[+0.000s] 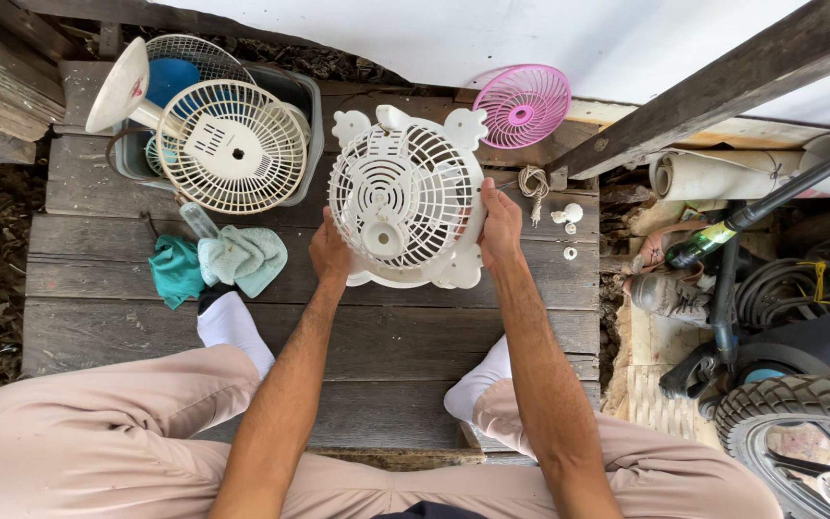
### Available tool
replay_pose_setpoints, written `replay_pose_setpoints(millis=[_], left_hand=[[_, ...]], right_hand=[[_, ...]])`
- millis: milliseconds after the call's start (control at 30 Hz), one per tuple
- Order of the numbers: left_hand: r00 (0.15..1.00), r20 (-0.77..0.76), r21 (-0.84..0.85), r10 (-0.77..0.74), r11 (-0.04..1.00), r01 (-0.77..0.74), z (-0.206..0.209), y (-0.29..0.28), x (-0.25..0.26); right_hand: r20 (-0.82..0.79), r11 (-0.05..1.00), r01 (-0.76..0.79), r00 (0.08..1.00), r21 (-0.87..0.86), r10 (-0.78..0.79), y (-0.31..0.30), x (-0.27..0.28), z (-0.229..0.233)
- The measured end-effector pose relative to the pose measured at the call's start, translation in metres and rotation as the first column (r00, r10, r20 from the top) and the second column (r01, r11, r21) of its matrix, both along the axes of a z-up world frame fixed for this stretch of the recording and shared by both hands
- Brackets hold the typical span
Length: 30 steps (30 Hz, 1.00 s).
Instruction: The person assembles a small white fan by attaching the front grille to the fan housing, securing it with a screwdriver, and then attaching the fan blade to the motor shaft. The person also handles the fan's power cord and plug.
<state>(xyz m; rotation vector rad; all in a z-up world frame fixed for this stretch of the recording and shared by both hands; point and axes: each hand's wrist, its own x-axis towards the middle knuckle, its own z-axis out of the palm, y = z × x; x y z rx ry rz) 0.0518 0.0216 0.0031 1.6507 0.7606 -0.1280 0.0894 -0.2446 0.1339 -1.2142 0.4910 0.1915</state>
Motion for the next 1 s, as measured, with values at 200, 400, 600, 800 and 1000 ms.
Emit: replay_pose_setpoints(millis=[200,400,600,800,1000], left_hand=[[0.978,-0.161,-0.058,-0.133,0.990,0.125,0.019,0.005,0.000],[0.954,-0.235,-0.052,-0.187,0.982,0.180,0.015,0.006,0.002],[0.950,-0.248,-0.095,-0.188,0.981,0.170,0.004,0.000,0.003],[0.990,-0.016,0.049,-0.143,0.988,0.144,0.054,0.002,0.017],[0.888,0.441,-0.093,-0.134,0.977,0.194,0.125,-0.004,0.028]], right_hand=[[0.046,0.996,-0.024,0.999,-0.084,0.028,-0.006,0.005,0.003],[0.042,0.995,0.004,0.999,0.096,-0.008,-0.011,0.004,-0.002],[-0.011,0.987,0.106,0.994,0.122,-0.105,-0.013,0.006,0.004],[0.185,0.998,0.054,0.981,-0.023,-0.048,-0.010,0.017,0.010],[0.245,0.966,0.089,0.969,-0.242,-0.028,0.016,0.014,0.042]])
